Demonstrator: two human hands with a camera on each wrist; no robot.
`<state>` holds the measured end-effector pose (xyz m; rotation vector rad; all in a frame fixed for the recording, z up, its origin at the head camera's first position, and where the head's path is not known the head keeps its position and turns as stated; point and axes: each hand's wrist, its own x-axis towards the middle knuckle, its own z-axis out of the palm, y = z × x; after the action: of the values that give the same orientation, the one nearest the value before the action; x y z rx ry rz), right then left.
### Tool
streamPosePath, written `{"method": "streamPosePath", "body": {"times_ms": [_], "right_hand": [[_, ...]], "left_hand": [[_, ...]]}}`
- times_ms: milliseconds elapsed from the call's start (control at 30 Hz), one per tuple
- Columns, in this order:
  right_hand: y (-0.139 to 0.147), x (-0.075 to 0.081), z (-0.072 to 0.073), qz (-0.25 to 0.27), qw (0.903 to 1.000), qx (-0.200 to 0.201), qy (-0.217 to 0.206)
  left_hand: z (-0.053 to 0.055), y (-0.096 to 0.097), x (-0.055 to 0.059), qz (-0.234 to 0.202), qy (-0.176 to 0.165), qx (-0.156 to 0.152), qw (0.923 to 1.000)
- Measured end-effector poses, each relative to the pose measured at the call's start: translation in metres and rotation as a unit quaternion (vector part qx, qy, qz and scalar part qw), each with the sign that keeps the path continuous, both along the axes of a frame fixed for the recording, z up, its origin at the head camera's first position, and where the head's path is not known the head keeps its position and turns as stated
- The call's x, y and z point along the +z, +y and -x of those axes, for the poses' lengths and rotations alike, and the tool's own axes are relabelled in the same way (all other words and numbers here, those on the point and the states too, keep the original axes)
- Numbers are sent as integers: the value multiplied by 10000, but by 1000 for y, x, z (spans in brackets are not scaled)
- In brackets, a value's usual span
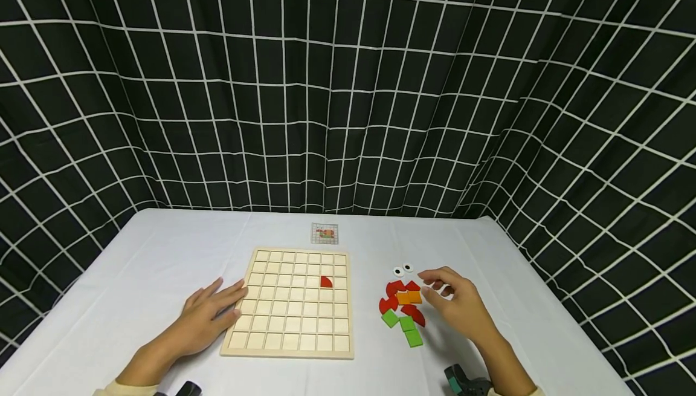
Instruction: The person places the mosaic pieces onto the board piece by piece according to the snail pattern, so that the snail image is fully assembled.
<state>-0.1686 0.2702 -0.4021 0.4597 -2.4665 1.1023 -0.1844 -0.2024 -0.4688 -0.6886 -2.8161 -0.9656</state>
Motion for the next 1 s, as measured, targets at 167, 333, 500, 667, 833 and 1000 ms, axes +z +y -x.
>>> {"method": "streamPosePath", "body": {"times_ms": [167, 333, 500, 667, 833, 1000], "right_hand": [[14, -14, 1, 65, 9995, 254, -173], [22, -29, 4, 122, 9952, 764, -603], [30, -42, 2, -73, 9864, 1410, -847], [32, -51, 2, -441, 9827, 1638, -743], [31, -55, 2, -746, 9815, 1556, -832], [30, -53, 2, -1207, 9817, 1175, -893]], "left_hand": [[2, 0, 2, 10, 12, -3, 10000], [2, 0, 2, 2, -4, 10, 10000], [0, 0, -1, 15, -76, -26, 10000], [-1, 1, -1, 22, 2, -33, 10000], [-1, 0, -2, 28, -60, 12, 10000], [-1, 1, -1, -7, 48, -30, 10000]]}}
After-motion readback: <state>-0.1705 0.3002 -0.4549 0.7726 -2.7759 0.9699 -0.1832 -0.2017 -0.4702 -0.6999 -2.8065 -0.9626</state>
